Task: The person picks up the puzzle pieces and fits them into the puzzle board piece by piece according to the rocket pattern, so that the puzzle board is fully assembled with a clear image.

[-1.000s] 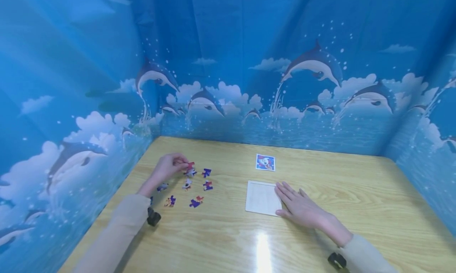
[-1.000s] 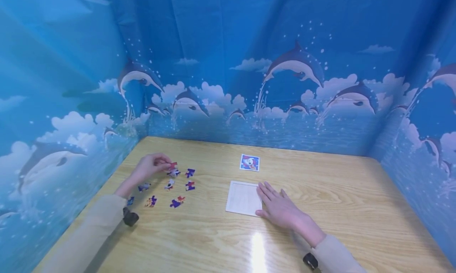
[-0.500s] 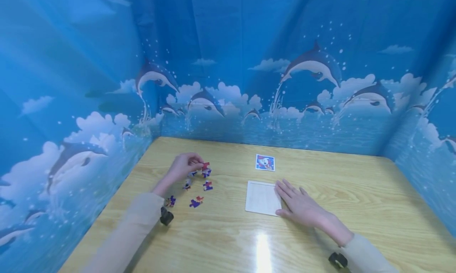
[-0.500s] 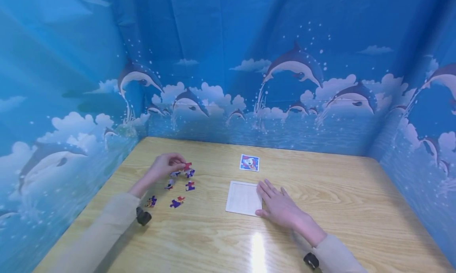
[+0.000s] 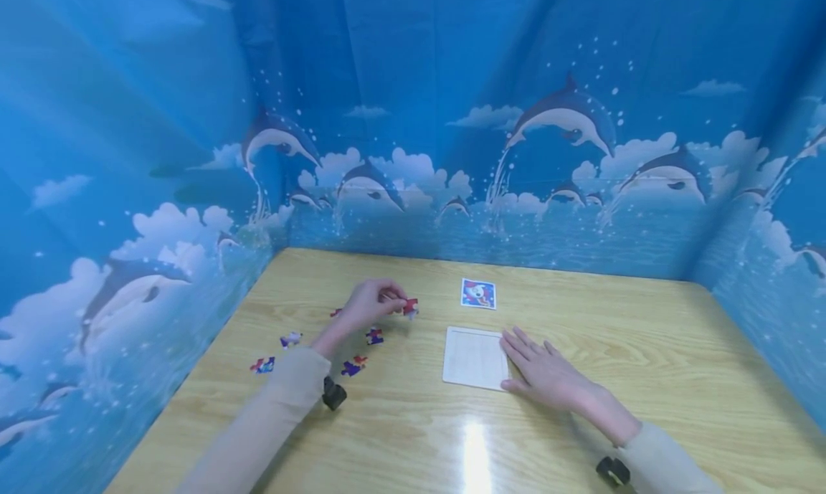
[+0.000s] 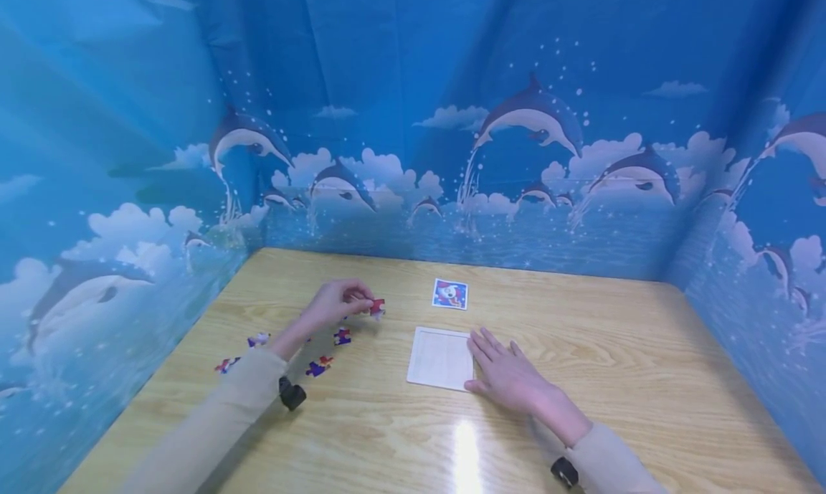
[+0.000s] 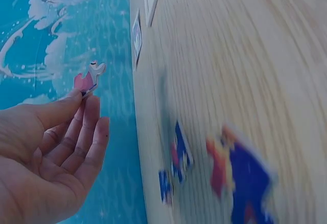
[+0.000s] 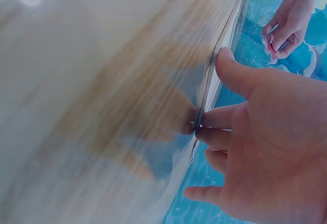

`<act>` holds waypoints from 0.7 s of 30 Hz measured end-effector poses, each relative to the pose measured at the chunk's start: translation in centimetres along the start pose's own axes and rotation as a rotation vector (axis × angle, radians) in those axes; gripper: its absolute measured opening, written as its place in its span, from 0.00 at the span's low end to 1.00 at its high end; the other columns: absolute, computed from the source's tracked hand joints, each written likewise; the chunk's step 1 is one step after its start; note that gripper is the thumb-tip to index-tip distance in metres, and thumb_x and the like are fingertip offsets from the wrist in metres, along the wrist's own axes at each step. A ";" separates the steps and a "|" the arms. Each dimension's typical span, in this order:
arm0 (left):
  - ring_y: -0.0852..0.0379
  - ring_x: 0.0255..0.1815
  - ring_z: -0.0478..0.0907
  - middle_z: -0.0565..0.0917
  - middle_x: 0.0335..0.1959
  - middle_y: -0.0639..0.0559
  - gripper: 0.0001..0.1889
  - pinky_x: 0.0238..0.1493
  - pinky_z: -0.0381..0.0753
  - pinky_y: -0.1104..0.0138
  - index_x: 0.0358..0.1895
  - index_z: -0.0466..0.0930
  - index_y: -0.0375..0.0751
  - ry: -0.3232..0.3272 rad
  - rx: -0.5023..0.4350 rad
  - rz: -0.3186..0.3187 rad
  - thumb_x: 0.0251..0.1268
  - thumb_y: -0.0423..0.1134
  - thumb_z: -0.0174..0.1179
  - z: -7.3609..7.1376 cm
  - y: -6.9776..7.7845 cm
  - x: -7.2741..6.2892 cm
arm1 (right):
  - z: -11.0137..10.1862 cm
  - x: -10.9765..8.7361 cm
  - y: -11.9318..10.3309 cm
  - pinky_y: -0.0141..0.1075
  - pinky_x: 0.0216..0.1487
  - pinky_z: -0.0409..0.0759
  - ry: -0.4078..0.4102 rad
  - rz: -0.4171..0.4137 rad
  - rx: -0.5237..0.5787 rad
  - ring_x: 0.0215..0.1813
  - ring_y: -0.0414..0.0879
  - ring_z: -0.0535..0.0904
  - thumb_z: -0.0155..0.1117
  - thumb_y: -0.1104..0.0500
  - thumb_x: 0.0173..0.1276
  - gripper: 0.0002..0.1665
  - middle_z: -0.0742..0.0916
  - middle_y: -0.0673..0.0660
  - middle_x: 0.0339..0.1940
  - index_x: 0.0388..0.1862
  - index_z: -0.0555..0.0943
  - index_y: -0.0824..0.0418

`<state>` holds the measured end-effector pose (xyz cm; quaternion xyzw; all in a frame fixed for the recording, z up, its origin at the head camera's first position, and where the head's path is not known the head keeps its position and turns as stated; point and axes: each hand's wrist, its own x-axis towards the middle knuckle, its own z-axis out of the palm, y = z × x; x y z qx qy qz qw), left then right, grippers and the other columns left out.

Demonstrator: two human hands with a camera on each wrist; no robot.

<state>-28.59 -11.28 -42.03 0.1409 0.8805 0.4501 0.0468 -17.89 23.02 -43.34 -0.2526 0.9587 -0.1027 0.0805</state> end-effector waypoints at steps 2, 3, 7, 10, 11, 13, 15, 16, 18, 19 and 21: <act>0.55 0.38 0.84 0.86 0.37 0.52 0.06 0.41 0.86 0.63 0.44 0.85 0.43 -0.002 -0.007 0.009 0.67 0.37 0.67 0.7 0.2 0.3 | 0.1 0.0 0.1 0.70 0.74 0.50 0.000 -0.001 -0.002 0.81 0.67 0.51 0.57 0.40 0.76 0.46 0.59 0.67 0.81 0.79 0.59 0.68; 0.56 0.37 0.84 0.86 0.37 0.52 0.05 0.41 0.86 0.64 0.43 0.85 0.43 -0.003 -0.012 0.014 0.67 0.37 0.67 1.0 0.4 0.4 | 0.1 0.0 0.1 0.70 0.74 0.50 -0.001 -0.002 -0.003 0.81 0.66 0.51 0.57 0.41 0.76 0.45 0.59 0.67 0.81 0.79 0.58 0.68; 0.58 0.36 0.83 0.87 0.36 0.52 0.05 0.40 0.86 0.67 0.43 0.85 0.42 -0.016 -0.033 0.041 0.67 0.37 0.67 2.3 0.8 0.8 | 0.2 0.0 0.1 0.70 0.74 0.50 -0.001 -0.008 -0.003 0.81 0.66 0.51 0.56 0.40 0.76 0.46 0.58 0.67 0.81 0.79 0.58 0.68; 0.58 0.36 0.84 0.87 0.36 0.51 0.05 0.39 0.86 0.67 0.43 0.85 0.41 -0.043 -0.055 0.051 0.67 0.36 0.67 3.2 1.2 1.0 | 0.2 0.0 0.1 0.70 0.74 0.50 0.000 -0.010 0.001 0.81 0.66 0.51 0.56 0.41 0.77 0.45 0.58 0.67 0.81 0.79 0.58 0.68; 0.58 0.36 0.84 0.87 0.36 0.50 0.05 0.39 0.86 0.67 0.42 0.85 0.41 -0.054 -0.063 0.056 0.66 0.35 0.67 3.6 1.3 1.1 | 0.2 0.0 0.1 0.71 0.74 0.50 0.002 -0.013 0.001 0.81 0.67 0.51 0.56 0.41 0.77 0.45 0.58 0.67 0.81 0.79 0.58 0.69; 0.57 0.36 0.84 0.87 0.36 0.51 0.05 0.39 0.86 0.67 0.42 0.85 0.41 -0.073 -0.069 0.053 0.66 0.36 0.67 4.2 1.6 1.3 | 0.3 0.1 0.2 0.70 0.74 0.50 0.000 -0.010 0.000 0.81 0.66 0.50 0.56 0.40 0.77 0.46 0.58 0.67 0.81 0.79 0.58 0.68; 0.58 0.36 0.83 0.87 0.35 0.52 0.05 0.40 0.85 0.68 0.41 0.85 0.42 -0.087 -0.068 0.043 0.66 0.36 0.68 4.8 1.8 1.6 | 0.3 0.1 0.2 0.70 0.74 0.50 0.002 -0.010 -0.004 0.81 0.66 0.51 0.56 0.40 0.77 0.46 0.59 0.67 0.81 0.79 0.58 0.69; 0.58 0.36 0.83 0.87 0.35 0.52 0.05 0.40 0.84 0.68 0.41 0.85 0.43 -0.094 -0.068 0.041 0.65 0.36 0.68 5.1 1.9 1.7 | 0.3 0.1 0.2 0.70 0.74 0.50 0.003 -0.009 -0.003 0.81 0.66 0.51 0.56 0.40 0.76 0.46 0.59 0.67 0.81 0.79 0.58 0.69; 0.59 0.36 0.82 0.86 0.35 0.53 0.05 0.41 0.84 0.68 0.41 0.85 0.44 -0.106 -0.065 0.032 0.65 0.37 0.69 5.8 2.0 2.0 | 0.4 0.2 0.2 0.70 0.74 0.50 0.005 -0.005 -0.004 0.81 0.66 0.51 0.56 0.41 0.76 0.45 0.59 0.67 0.81 0.79 0.58 0.69; 0.59 0.36 0.82 0.86 0.35 0.54 0.05 0.41 0.84 0.68 0.41 0.85 0.44 -0.110 -0.061 0.030 0.65 0.38 0.69 6.2 2.0 2.1 | 0.4 0.2 0.2 0.70 0.74 0.50 0.007 -0.004 -0.004 0.81 0.66 0.51 0.57 0.41 0.76 0.45 0.59 0.67 0.81 0.78 0.59 0.69; 0.60 0.36 0.81 0.86 0.34 0.55 0.05 0.41 0.83 0.69 0.40 0.85 0.44 -0.115 -0.057 0.030 0.64 0.38 0.70 6.8 2.0 2.3 | 0.4 0.2 0.3 0.71 0.73 0.50 0.013 -0.007 -0.004 0.81 0.67 0.51 0.57 0.42 0.76 0.45 0.60 0.68 0.81 0.78 0.59 0.69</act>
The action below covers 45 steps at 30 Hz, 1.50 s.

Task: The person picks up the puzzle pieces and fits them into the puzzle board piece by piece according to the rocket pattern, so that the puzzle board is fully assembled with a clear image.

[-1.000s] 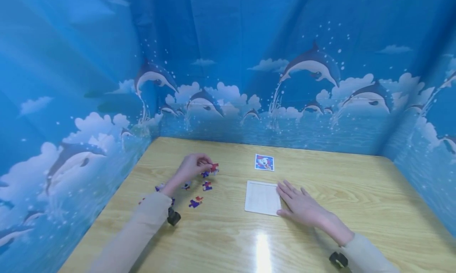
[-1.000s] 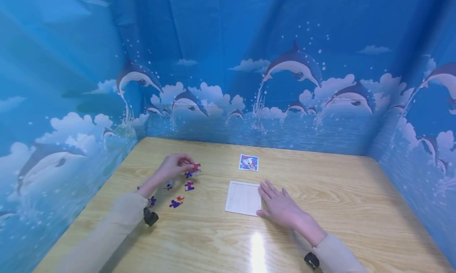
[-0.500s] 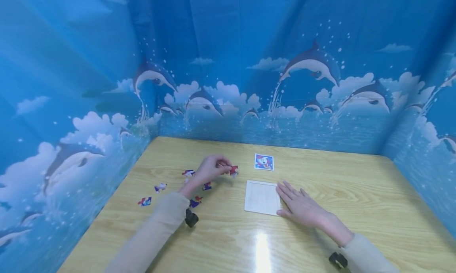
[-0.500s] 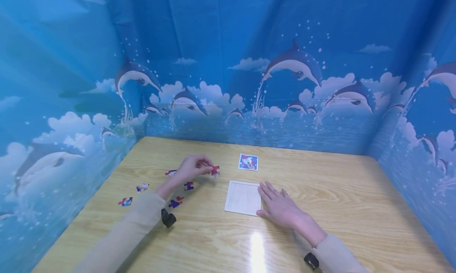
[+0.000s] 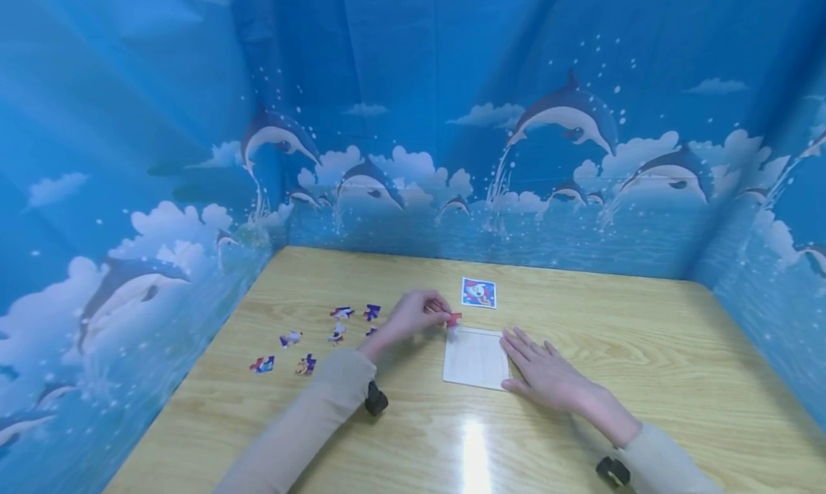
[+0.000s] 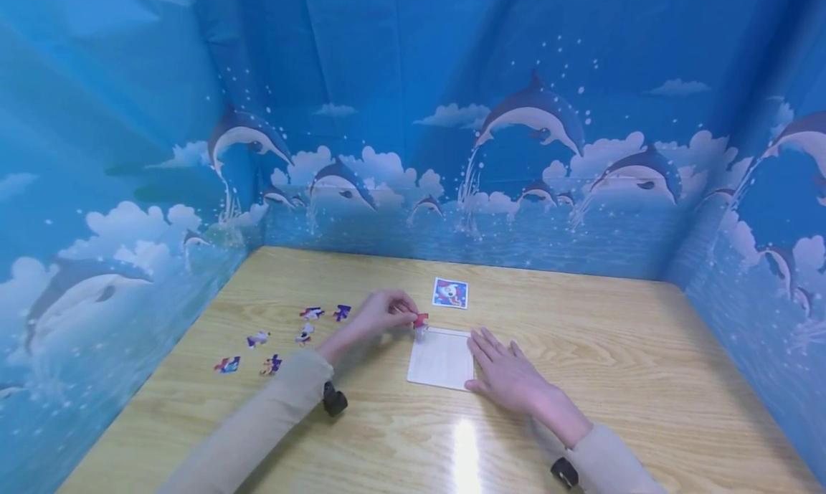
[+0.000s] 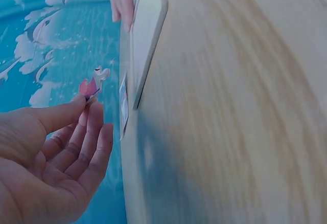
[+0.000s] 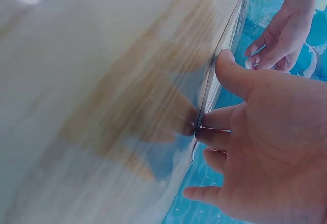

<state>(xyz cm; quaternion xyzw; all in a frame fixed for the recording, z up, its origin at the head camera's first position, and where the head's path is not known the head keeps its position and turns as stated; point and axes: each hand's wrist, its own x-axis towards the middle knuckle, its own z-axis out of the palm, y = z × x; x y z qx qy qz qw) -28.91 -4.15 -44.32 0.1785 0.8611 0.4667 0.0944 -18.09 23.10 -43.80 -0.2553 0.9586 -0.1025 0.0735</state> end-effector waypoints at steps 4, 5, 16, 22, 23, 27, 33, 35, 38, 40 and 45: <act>0.61 0.35 0.80 0.85 0.33 0.56 0.05 0.40 0.82 0.70 0.39 0.85 0.45 -0.004 0.021 -0.010 0.63 0.39 0.71 1.1 0.1 0.2 | 0.0 0.0 0.1 0.70 0.74 0.50 -0.001 0.007 0.001 0.81 0.66 0.51 0.57 0.42 0.76 0.45 0.60 0.67 0.81 0.79 0.58 0.68; 0.61 0.35 0.80 0.85 0.33 0.56 0.05 0.40 0.82 0.70 0.39 0.85 0.45 -0.006 0.024 -0.015 0.62 0.38 0.71 1.3 0.2 0.2 | 0.0 0.0 0.0 0.70 0.74 0.51 0.000 0.005 0.002 0.81 0.66 0.51 0.57 0.42 0.76 0.45 0.60 0.67 0.81 0.79 0.59 0.69; 0.61 0.27 0.77 0.83 0.29 0.57 0.04 0.24 0.78 0.72 0.37 0.86 0.46 -0.042 0.109 -0.071 0.62 0.38 0.71 2.7 0.7 0.2 | -0.1 -0.2 -0.2 0.71 0.73 0.52 -0.001 0.004 0.006 0.81 0.66 0.52 0.57 0.41 0.76 0.45 0.61 0.67 0.80 0.78 0.60 0.68; 0.61 0.28 0.77 0.83 0.29 0.58 0.03 0.25 0.78 0.71 0.36 0.86 0.48 -0.036 0.126 -0.108 0.62 0.38 0.71 2.8 0.7 0.2 | -0.1 -0.2 -0.2 0.71 0.73 0.53 0.009 -0.009 -0.003 0.80 0.67 0.53 0.58 0.43 0.76 0.44 0.62 0.68 0.80 0.78 0.60 0.70; 0.61 0.28 0.77 0.83 0.29 0.58 0.03 0.25 0.78 0.71 0.36 0.86 0.48 -0.034 0.131 -0.108 0.62 0.38 0.71 2.8 0.7 0.2 | -0.1 -0.2 -0.2 0.71 0.72 0.53 0.010 -0.010 -0.003 0.80 0.67 0.53 0.58 0.43 0.76 0.44 0.62 0.68 0.80 0.78 0.60 0.70; 0.61 0.29 0.77 0.83 0.30 0.58 0.04 0.27 0.79 0.71 0.36 0.86 0.48 -0.030 0.153 -0.098 0.62 0.38 0.71 2.8 0.7 0.3 | -0.1 -0.2 -0.1 0.71 0.72 0.54 0.015 -0.013 -0.004 0.80 0.67 0.53 0.59 0.44 0.76 0.44 0.62 0.68 0.80 0.77 0.60 0.70; 0.61 0.31 0.77 0.83 0.31 0.58 0.06 0.32 0.79 0.72 0.35 0.85 0.48 -0.024 0.176 -0.102 0.59 0.37 0.73 3.0 0.9 0.3 | -0.1 -0.2 -0.1 0.71 0.72 0.54 0.016 -0.015 -0.010 0.80 0.67 0.53 0.58 0.43 0.76 0.44 0.63 0.68 0.80 0.77 0.61 0.70; 0.62 0.32 0.78 0.83 0.31 0.58 0.07 0.34 0.79 0.72 0.35 0.85 0.48 -0.030 0.188 -0.103 0.57 0.37 0.74 3.1 1.0 0.3 | -0.1 -0.2 -0.1 0.71 0.72 0.54 0.014 -0.014 -0.009 0.80 0.67 0.53 0.58 0.43 0.76 0.44 0.62 0.68 0.80 0.77 0.61 0.70; 0.61 0.32 0.78 0.83 0.30 0.58 0.09 0.37 0.80 0.71 0.35 0.84 0.48 -0.039 0.203 -0.104 0.54 0.36 0.76 3.1 1.1 0.2 | -0.1 -0.2 -0.1 0.71 0.73 0.53 0.010 -0.012 -0.004 0.80 0.67 0.53 0.58 0.43 0.76 0.44 0.62 0.68 0.80 0.77 0.60 0.70; 0.62 0.33 0.78 0.82 0.31 0.58 0.09 0.39 0.80 0.70 0.35 0.84 0.48 -0.045 0.214 -0.112 0.54 0.36 0.76 3.1 1.2 0.2 | -0.2 -0.2 -0.1 0.71 0.73 0.53 0.008 -0.012 -0.001 0.80 0.67 0.53 0.58 0.43 0.76 0.44 0.62 0.68 0.80 0.77 0.60 0.70; 0.62 0.34 0.78 0.82 0.31 0.58 0.10 0.41 0.80 0.70 0.37 0.84 0.48 -0.042 0.240 -0.114 0.55 0.36 0.76 3.2 1.2 0.3 | -0.3 -0.2 -0.2 0.71 0.72 0.53 0.012 -0.013 0.002 0.80 0.68 0.53 0.59 0.44 0.76 0.44 0.62 0.69 0.80 0.77 0.60 0.71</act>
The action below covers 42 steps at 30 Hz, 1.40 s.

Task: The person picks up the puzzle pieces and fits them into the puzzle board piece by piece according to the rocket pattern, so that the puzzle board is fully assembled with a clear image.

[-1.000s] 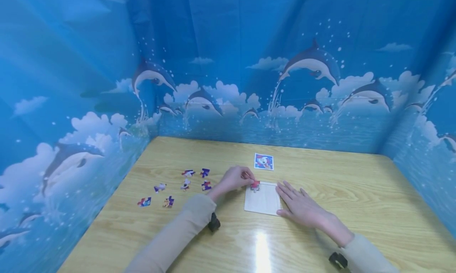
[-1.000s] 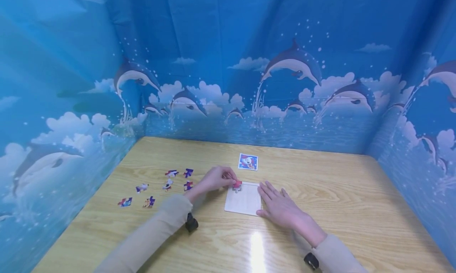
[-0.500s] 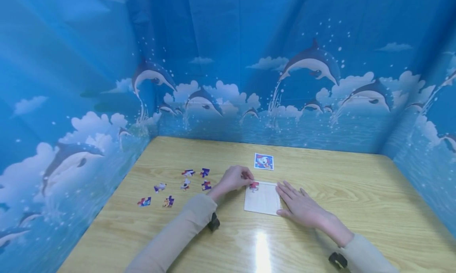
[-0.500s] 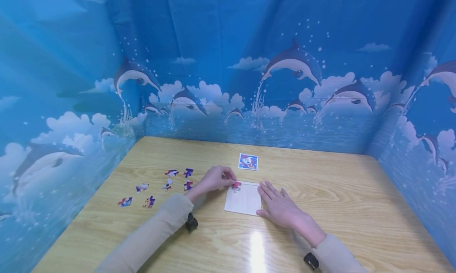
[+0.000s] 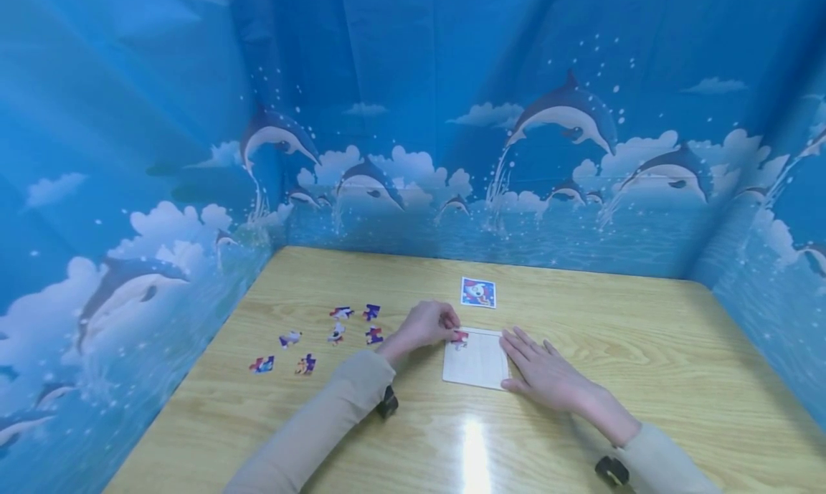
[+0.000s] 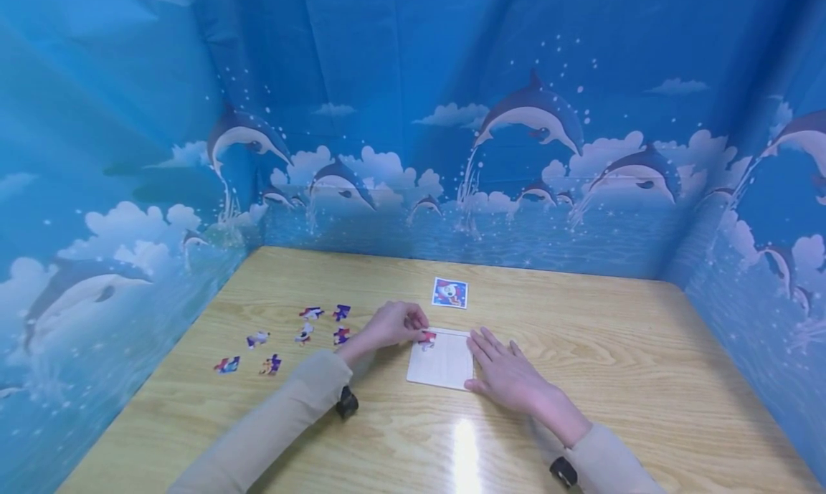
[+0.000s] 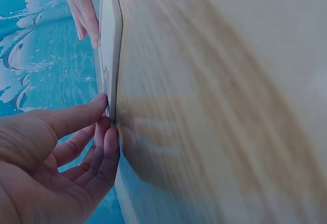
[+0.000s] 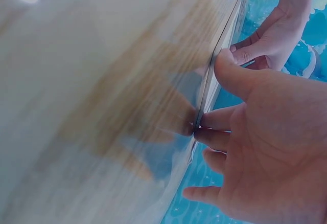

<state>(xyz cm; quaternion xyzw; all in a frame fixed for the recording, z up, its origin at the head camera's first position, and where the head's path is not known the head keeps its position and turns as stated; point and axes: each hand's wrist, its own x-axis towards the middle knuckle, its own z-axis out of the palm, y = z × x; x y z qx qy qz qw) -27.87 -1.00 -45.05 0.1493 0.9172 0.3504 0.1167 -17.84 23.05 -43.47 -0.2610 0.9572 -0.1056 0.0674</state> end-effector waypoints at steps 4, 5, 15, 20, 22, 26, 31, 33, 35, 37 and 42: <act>0.62 0.33 0.77 0.82 0.31 0.58 0.10 0.38 0.80 0.71 0.38 0.83 0.47 0.014 0.016 0.005 0.56 0.36 0.75 0.1 0.0 0.1 | 0.0 0.0 0.0 0.71 0.72 0.53 0.002 0.001 -0.002 0.80 0.68 0.53 0.59 0.44 0.76 0.44 0.62 0.69 0.79 0.77 0.61 0.71; 0.61 0.32 0.77 0.82 0.31 0.58 0.10 0.37 0.80 0.71 0.39 0.83 0.46 0.016 0.017 0.003 0.56 0.36 0.75 0.1 0.1 0.0 | 0.0 0.0 0.0 0.71 0.72 0.53 0.002 0.001 -0.003 0.80 0.68 0.53 0.59 0.44 0.76 0.44 0.62 0.69 0.79 0.77 0.61 0.71; 0.61 0.33 0.78 0.83 0.35 0.57 0.03 0.34 0.81 0.71 0.41 0.84 0.48 0.065 -0.035 -0.017 0.69 0.41 0.65 -0.7 -0.3 -0.4 | 0.1 0.1 0.2 0.71 0.73 0.52 -0.010 0.009 0.007 0.80 0.67 0.52 0.58 0.42 0.76 0.45 0.62 0.68 0.80 0.78 0.60 0.69; 0.61 0.37 0.80 0.84 0.40 0.55 0.06 0.37 0.82 0.71 0.45 0.84 0.47 0.087 -0.085 0.037 0.71 0.42 0.64 -1.6 -1.4 -0.6 | 0.0 0.1 0.1 0.71 0.73 0.52 -0.010 0.009 0.004 0.80 0.67 0.52 0.58 0.41 0.75 0.45 0.62 0.68 0.80 0.78 0.60 0.69; 0.61 0.38 0.80 0.84 0.42 0.55 0.07 0.38 0.83 0.71 0.47 0.84 0.47 0.097 -0.092 0.046 0.72 0.42 0.63 -2.0 -1.8 -0.7 | 0.0 0.1 0.1 0.71 0.73 0.52 -0.010 0.008 0.006 0.80 0.67 0.52 0.58 0.41 0.75 0.45 0.62 0.68 0.80 0.78 0.60 0.69; 0.60 0.39 0.80 0.84 0.42 0.55 0.08 0.40 0.84 0.69 0.49 0.83 0.47 0.121 -0.108 0.054 0.73 0.43 0.61 -3.1 -2.5 -1.1 | 0.0 0.1 0.0 0.71 0.73 0.51 -0.009 0.007 0.011 0.80 0.68 0.52 0.58 0.41 0.75 0.45 0.62 0.68 0.80 0.78 0.60 0.69; 0.61 0.38 0.81 0.86 0.41 0.55 0.08 0.41 0.84 0.67 0.50 0.83 0.47 0.163 -0.105 0.083 0.74 0.43 0.60 -4.6 -3.4 -1.7 | 0.1 0.1 0.1 0.71 0.73 0.52 -0.009 0.007 0.008 0.80 0.67 0.52 0.58 0.42 0.75 0.45 0.62 0.68 0.80 0.78 0.60 0.69; 0.61 0.39 0.82 0.86 0.40 0.55 0.09 0.41 0.84 0.67 0.50 0.83 0.46 0.184 -0.103 0.097 0.75 0.43 0.60 -5.3 -3.9 -1.9 | 0.2 0.1 0.1 0.71 0.73 0.52 -0.009 0.006 0.007 0.80 0.67 0.52 0.58 0.42 0.75 0.45 0.62 0.68 0.80 0.78 0.60 0.69; 0.60 0.39 0.83 0.87 0.40 0.54 0.09 0.42 0.84 0.66 0.51 0.83 0.45 0.210 -0.108 0.108 0.75 0.43 0.59 -6.1 -4.6 -2.1 | 0.2 0.1 0.1 0.71 0.73 0.52 -0.008 0.003 0.005 0.80 0.67 0.52 0.58 0.42 0.75 0.45 0.62 0.68 0.80 0.78 0.60 0.70; 0.59 0.41 0.83 0.87 0.41 0.54 0.10 0.44 0.85 0.65 0.51 0.83 0.45 0.229 -0.120 0.110 0.76 0.43 0.59 -7.0 -5.2 -2.4 | 0.2 0.1 0.1 0.71 0.73 0.52 -0.007 0.002 0.004 0.80 0.68 0.52 0.58 0.42 0.75 0.45 0.62 0.68 0.80 0.78 0.60 0.70; 0.54 0.46 0.84 0.87 0.45 0.52 0.12 0.49 0.85 0.61 0.54 0.83 0.43 0.255 -0.130 0.106 0.76 0.43 0.59 -9.4 -6.9 -3.3 | 0.1 0.1 0.0 0.71 0.73 0.52 -0.011 0.005 0.004 0.80 0.68 0.52 0.58 0.42 0.75 0.45 0.62 0.68 0.80 0.77 0.60 0.70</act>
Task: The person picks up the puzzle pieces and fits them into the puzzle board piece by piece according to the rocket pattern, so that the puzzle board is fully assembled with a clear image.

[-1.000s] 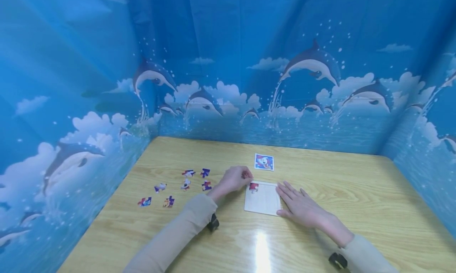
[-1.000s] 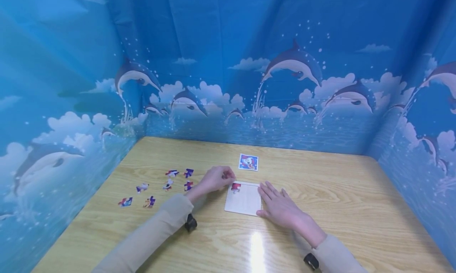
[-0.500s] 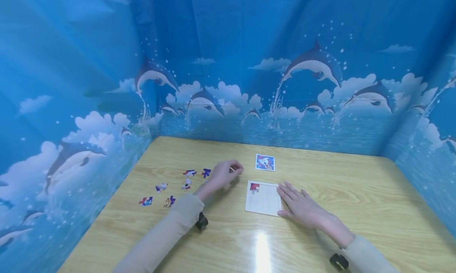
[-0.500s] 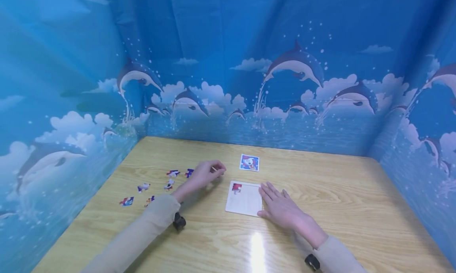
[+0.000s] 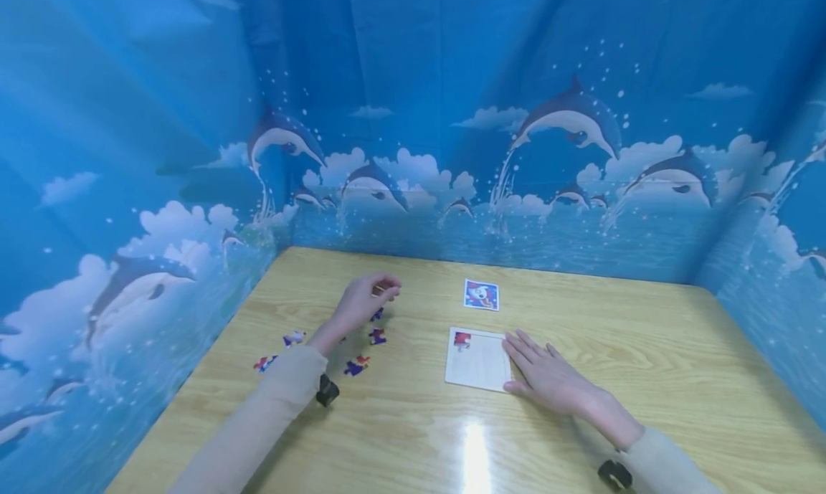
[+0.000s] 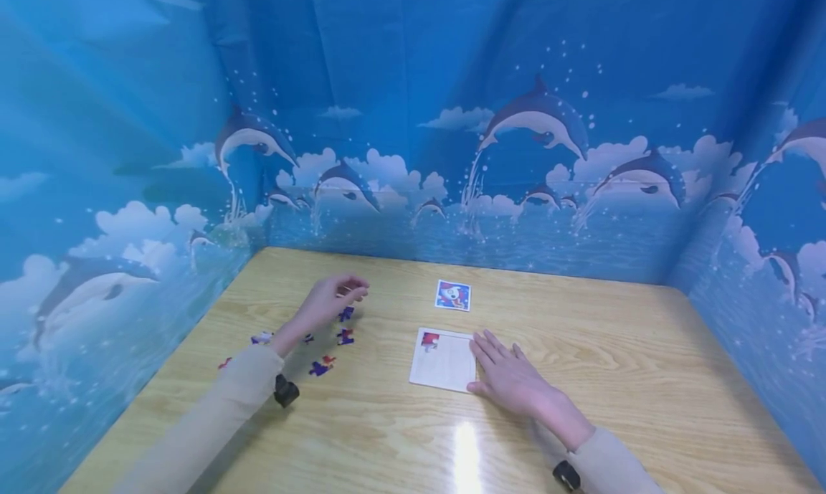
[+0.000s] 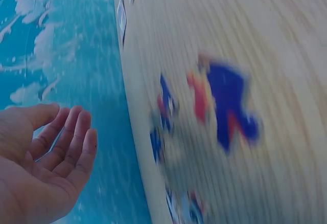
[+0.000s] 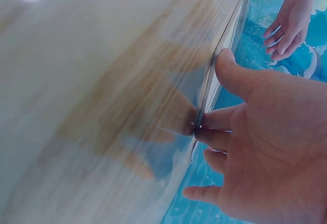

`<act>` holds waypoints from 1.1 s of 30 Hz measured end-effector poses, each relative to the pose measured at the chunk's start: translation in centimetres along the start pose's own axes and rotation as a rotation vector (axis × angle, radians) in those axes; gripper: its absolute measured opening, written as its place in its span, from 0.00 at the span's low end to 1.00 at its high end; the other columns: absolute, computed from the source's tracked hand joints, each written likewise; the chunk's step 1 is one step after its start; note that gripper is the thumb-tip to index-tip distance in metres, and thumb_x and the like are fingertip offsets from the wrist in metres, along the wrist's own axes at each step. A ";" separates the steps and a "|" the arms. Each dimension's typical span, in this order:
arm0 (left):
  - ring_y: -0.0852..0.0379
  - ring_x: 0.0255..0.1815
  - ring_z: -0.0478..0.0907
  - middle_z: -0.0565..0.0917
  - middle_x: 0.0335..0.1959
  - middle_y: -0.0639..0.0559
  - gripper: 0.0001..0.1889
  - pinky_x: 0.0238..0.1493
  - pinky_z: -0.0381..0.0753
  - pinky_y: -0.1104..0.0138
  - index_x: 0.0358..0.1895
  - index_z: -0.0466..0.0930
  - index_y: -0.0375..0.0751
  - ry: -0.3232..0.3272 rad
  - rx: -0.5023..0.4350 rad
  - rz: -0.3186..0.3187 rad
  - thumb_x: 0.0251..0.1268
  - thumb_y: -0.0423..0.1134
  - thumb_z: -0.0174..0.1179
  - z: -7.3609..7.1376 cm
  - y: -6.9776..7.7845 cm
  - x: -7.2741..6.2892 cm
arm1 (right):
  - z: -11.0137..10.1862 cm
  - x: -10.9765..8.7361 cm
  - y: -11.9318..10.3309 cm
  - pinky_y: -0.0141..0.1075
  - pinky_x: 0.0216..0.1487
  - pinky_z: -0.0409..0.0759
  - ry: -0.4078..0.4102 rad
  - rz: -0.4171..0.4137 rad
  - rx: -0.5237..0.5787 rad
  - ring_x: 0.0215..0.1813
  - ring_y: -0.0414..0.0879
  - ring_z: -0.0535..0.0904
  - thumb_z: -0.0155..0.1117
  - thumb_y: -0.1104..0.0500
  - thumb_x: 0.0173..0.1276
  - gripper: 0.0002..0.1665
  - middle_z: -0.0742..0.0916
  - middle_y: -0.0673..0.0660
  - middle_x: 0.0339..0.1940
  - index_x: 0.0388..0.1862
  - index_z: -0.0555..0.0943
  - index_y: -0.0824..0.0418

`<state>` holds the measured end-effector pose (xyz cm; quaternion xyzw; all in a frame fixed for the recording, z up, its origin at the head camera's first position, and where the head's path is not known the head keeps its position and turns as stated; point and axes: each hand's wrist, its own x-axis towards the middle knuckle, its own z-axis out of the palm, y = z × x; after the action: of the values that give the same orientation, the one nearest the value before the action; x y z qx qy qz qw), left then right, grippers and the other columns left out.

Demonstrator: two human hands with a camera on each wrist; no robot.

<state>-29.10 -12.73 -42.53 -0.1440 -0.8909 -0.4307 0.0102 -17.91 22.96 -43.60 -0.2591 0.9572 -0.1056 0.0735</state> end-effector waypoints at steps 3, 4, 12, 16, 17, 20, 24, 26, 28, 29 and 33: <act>0.53 0.48 0.84 0.87 0.46 0.51 0.14 0.52 0.84 0.58 0.56 0.82 0.42 0.012 0.008 -0.014 0.76 0.44 0.59 -1.4 -0.9 -0.3 | 0.0 0.0 0.0 0.71 0.73 0.51 -0.004 0.003 0.000 0.80 0.67 0.52 0.58 0.41 0.75 0.45 0.62 0.68 0.80 0.78 0.60 0.70; 0.53 0.48 0.84 0.87 0.47 0.50 0.14 0.53 0.84 0.57 0.56 0.82 0.42 0.015 0.009 -0.020 0.76 0.44 0.59 -1.8 -1.2 -0.4 | 0.0 -0.1 0.0 0.71 0.73 0.51 -0.005 0.003 0.000 0.80 0.67 0.52 0.58 0.41 0.75 0.45 0.61 0.68 0.80 0.78 0.60 0.70; 0.49 0.49 0.84 0.87 0.49 0.46 0.14 0.54 0.83 0.54 0.56 0.82 0.39 0.051 0.077 -0.002 0.76 0.42 0.59 -4.2 -3.6 -1.4 | 0.0 -0.1 0.0 0.71 0.73 0.51 -0.009 0.005 0.008 0.80 0.67 0.52 0.58 0.41 0.76 0.45 0.61 0.68 0.80 0.78 0.60 0.69; 0.47 0.48 0.84 0.87 0.48 0.43 0.12 0.51 0.85 0.54 0.54 0.82 0.38 0.058 0.112 -0.033 0.74 0.39 0.60 -5.0 -4.7 -1.8 | -0.1 -0.1 -0.1 0.71 0.73 0.51 -0.002 0.003 0.006 0.80 0.67 0.52 0.58 0.42 0.76 0.45 0.62 0.68 0.80 0.78 0.60 0.69; 0.46 0.48 0.84 0.87 0.48 0.42 0.12 0.51 0.85 0.54 0.54 0.82 0.37 0.055 0.118 -0.038 0.74 0.38 0.60 -5.2 -5.0 -2.0 | -0.1 -0.1 -0.1 0.71 0.73 0.51 -0.001 0.002 0.005 0.80 0.67 0.52 0.58 0.42 0.76 0.45 0.62 0.68 0.80 0.78 0.60 0.69; 0.45 0.48 0.84 0.87 0.48 0.40 0.11 0.51 0.85 0.53 0.53 0.82 0.35 0.042 0.138 -0.059 0.73 0.36 0.61 -5.7 -5.7 -2.3 | 0.0 -0.1 0.0 0.71 0.73 0.51 -0.001 0.000 0.005 0.80 0.67 0.52 0.57 0.41 0.76 0.45 0.62 0.68 0.80 0.78 0.60 0.69; 0.44 0.47 0.84 0.86 0.47 0.39 0.12 0.54 0.84 0.52 0.52 0.82 0.34 0.019 0.158 -0.081 0.70 0.33 0.63 -6.0 -6.5 -2.6 | 0.0 -0.1 0.1 0.71 0.73 0.51 -0.002 0.000 0.011 0.80 0.67 0.52 0.57 0.41 0.76 0.45 0.61 0.68 0.80 0.78 0.60 0.69; 0.45 0.47 0.84 0.87 0.47 0.40 0.12 0.54 0.84 0.52 0.52 0.83 0.34 0.002 0.160 -0.105 0.68 0.32 0.64 -6.0 -6.8 -2.7 | 0.0 -0.1 0.1 0.71 0.73 0.51 -0.002 -0.001 0.011 0.80 0.67 0.52 0.57 0.41 0.76 0.45 0.61 0.68 0.80 0.78 0.59 0.69; 0.45 0.47 0.84 0.87 0.47 0.40 0.13 0.53 0.84 0.53 0.52 0.83 0.34 -0.015 0.173 -0.124 0.66 0.31 0.66 -6.0 -7.0 -2.7 | 0.0 -0.1 0.1 0.71 0.73 0.51 -0.003 -0.002 0.012 0.80 0.67 0.52 0.57 0.41 0.76 0.45 0.61 0.68 0.80 0.78 0.59 0.69; 0.46 0.47 0.84 0.87 0.47 0.41 0.13 0.53 0.84 0.54 0.52 0.83 0.35 -0.021 0.177 -0.137 0.66 0.31 0.66 -5.9 -7.1 -2.7 | 0.0 -0.1 0.1 0.71 0.73 0.51 -0.003 -0.003 0.010 0.80 0.67 0.52 0.57 0.41 0.76 0.45 0.61 0.68 0.80 0.78 0.59 0.69; 0.47 0.47 0.84 0.87 0.47 0.42 0.13 0.53 0.84 0.54 0.51 0.85 0.36 -0.039 0.200 -0.156 0.64 0.30 0.67 -5.9 -7.4 -2.6 | 0.1 -0.1 0.2 0.71 0.73 0.51 -0.003 -0.005 0.008 0.80 0.67 0.52 0.56 0.41 0.76 0.45 0.61 0.67 0.80 0.78 0.59 0.69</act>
<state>-29.18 -22.31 -44.88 -0.0810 -0.9380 -0.3361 -0.0264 -17.92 23.12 -43.68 -0.2612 0.9561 -0.1090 0.0759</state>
